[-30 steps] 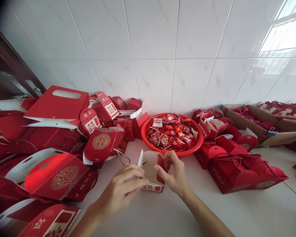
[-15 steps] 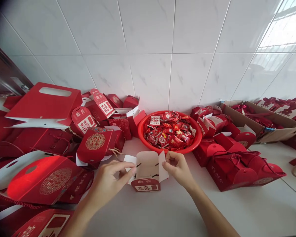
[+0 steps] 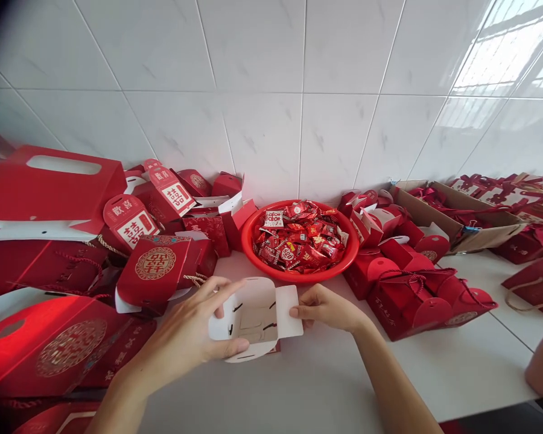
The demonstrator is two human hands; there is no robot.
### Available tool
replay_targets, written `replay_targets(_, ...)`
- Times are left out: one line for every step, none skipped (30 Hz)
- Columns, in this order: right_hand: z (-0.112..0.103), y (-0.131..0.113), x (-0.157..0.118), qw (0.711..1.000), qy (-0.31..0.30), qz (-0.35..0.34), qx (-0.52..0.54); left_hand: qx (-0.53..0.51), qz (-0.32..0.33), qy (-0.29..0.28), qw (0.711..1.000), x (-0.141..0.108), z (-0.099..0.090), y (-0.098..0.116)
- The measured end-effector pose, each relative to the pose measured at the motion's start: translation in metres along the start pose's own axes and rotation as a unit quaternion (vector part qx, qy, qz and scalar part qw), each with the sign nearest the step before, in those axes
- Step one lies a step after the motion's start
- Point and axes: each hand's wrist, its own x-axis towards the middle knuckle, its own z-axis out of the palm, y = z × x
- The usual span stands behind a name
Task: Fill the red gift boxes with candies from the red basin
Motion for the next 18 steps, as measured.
replay_targets(0.0, 0.001, 0.0, 1.0, -0.006, 0.007, -0.004, 0.004, -0.001, -0.009, 1.0, 0.001, -0.001, 0.0)
replay_targets(0.0, 0.002, 0.001, 1.0, -0.01, 0.012, -0.005, 0.008, -0.003, -0.017, 1.0, 0.001, -0.001, 0.0)
replay_targets(0.0, 0.002, 0.002, 1.0, -0.014, 0.014, -0.004, 0.011, -0.005, -0.025, 1.0, 0.002, 0.0, 0.0)
replay_targets(0.0, 0.003, 0.002, 1.0, -0.017, 0.013, -0.002, 0.012, -0.007, -0.032, 0.999, 0.003, 0.001, 0.0)
replay_targets(0.0, 0.003, 0.002, 1.0, -0.018, 0.011, -0.002, 0.011, -0.008, -0.038, 0.999, 0.005, 0.002, -0.001)
replay_targets(-0.001, 0.002, 0.003, 1.0, -0.02, 0.008, -0.004, 0.008, -0.008, -0.043, 0.999, 0.006, 0.004, -0.001)
replay_targets(-0.001, 0.002, 0.003, 1.0, -0.021, 0.006, -0.007, 0.004, -0.007, -0.047, 0.999, 0.008, 0.005, -0.002)
replay_targets(-0.002, 0.002, 0.003, 1.0, -0.022, 0.004, -0.01, 0.001, -0.005, -0.047, 0.999, 0.01, 0.007, -0.004)
replay_targets(-0.002, 0.002, 0.003, 1.0, -0.024, 0.002, -0.01, -0.001, -0.003, -0.045, 0.999, 0.011, 0.009, -0.005)
replay_targets(-0.002, 0.002, 0.003, 1.0, -0.028, 0.002, -0.008, -0.002, 0.002, -0.043, 0.999, 0.013, 0.011, -0.007)
replay_targets(-0.003, 0.003, 0.003, 1.0, -0.031, 0.002, -0.006, -0.002, 0.008, -0.04, 0.999, 0.015, 0.012, -0.009)
replay_targets(-0.003, 0.003, 0.004, 0.999, -0.033, 0.001, -0.002, -0.002, 0.015, -0.037, 0.999, 0.016, 0.014, -0.011)
replay_targets(-0.003, 0.004, 0.004, 0.999, -0.036, 0.001, 0.003, -0.003, 0.021, -0.035, 0.999, 0.017, 0.015, -0.014)
replay_targets(-0.002, 0.005, 0.005, 0.999, -0.039, 0.0, 0.007, -0.006, 0.026, -0.034, 0.999, 0.017, 0.016, -0.016)
replay_targets(-0.002, 0.006, 0.005, 0.999, -0.041, -0.001, 0.009, -0.013, 0.027, -0.037, 0.999, 0.016, 0.017, -0.018)
replay_targets(-0.002, 0.007, 0.006, 0.999, -0.043, -0.002, 0.01, -0.022, 0.027, -0.042, 0.999, 0.015, 0.018, -0.02)
replay_targets(-0.001, 0.008, 0.006, 0.999, -0.044, -0.004, 0.011, -0.032, 0.024, -0.049, 0.998, 0.014, 0.018, -0.021)
replay_targets(0.0, 0.009, 0.007, 0.999, -0.046, -0.007, 0.01, -0.043, 0.021, -0.055, 0.997, 0.012, 0.019, -0.022)
